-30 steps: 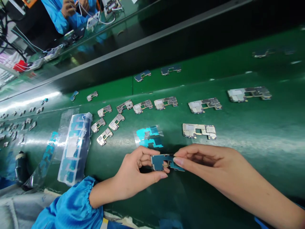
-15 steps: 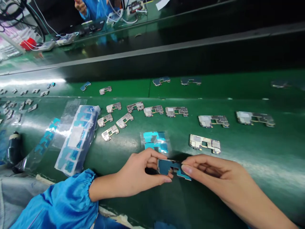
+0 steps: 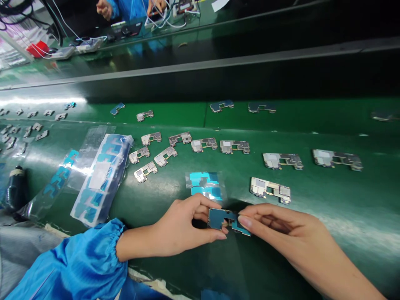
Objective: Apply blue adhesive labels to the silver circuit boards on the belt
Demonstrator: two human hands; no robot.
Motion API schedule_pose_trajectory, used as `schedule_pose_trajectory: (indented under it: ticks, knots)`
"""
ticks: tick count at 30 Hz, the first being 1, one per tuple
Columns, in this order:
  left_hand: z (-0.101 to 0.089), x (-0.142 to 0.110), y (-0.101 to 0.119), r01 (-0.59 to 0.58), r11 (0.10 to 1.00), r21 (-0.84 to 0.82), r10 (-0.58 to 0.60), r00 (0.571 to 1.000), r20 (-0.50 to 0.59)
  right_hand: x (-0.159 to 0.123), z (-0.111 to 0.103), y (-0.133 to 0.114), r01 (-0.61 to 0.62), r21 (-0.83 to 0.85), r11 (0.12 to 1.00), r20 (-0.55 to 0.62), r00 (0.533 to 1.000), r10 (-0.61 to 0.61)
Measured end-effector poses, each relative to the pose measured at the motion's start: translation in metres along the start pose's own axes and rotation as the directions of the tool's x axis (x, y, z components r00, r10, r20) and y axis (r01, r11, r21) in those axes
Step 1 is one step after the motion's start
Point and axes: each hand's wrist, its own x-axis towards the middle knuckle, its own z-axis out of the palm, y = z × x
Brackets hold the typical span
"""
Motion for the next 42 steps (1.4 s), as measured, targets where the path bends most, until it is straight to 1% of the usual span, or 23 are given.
schedule_pose_trajectory:
  ticks: [5,8,11,15,19,24,29,37,42]
  knots:
    - [0.001,0.000,0.001,0.002,1.000,0.008,-0.002,1.000,-0.007,0.000,-0.001,0.002,0.000,-0.008,1.000,0.027,1.000,0.000]
    - [0.001,0.001,0.002,0.009,0.999,0.032,-0.008,1.000,-0.012,0.000,0.000,0.001,0.016,0.002,1.000,0.003,1.000,-0.016]
    - [0.002,0.001,0.004,0.013,0.999,0.043,-0.012,1.000,-0.022,0.000,0.002,-0.001,0.030,0.010,1.000,0.005,1.000,-0.030]
    - [0.004,0.001,0.008,0.037,0.998,0.044,-0.036,0.999,-0.040,-0.001,0.006,-0.005,0.036,0.062,0.997,-0.047,0.998,-0.033]
    - [0.004,0.000,0.012,0.060,0.996,0.070,-0.056,0.997,-0.061,-0.001,0.008,-0.009,0.025,0.088,0.996,-0.026,0.999,-0.022]
    - [0.004,0.001,0.016,0.043,0.993,0.106,-0.037,0.998,-0.055,0.000,0.009,-0.014,0.037,0.155,0.987,-0.016,0.999,-0.035]
    - [0.003,0.000,0.017,0.029,0.992,0.120,-0.023,0.999,-0.048,-0.001,0.010,-0.013,0.026,0.194,0.981,0.027,0.999,-0.032]
    - [0.001,-0.002,0.020,-0.094,0.984,0.149,0.092,0.996,0.023,-0.003,0.010,-0.012,0.026,0.201,0.979,0.046,0.998,-0.035]
    - [0.003,-0.003,0.020,-0.073,0.992,0.105,0.075,0.997,-0.017,-0.002,0.011,-0.010,0.019,0.213,0.977,0.082,0.996,-0.038]
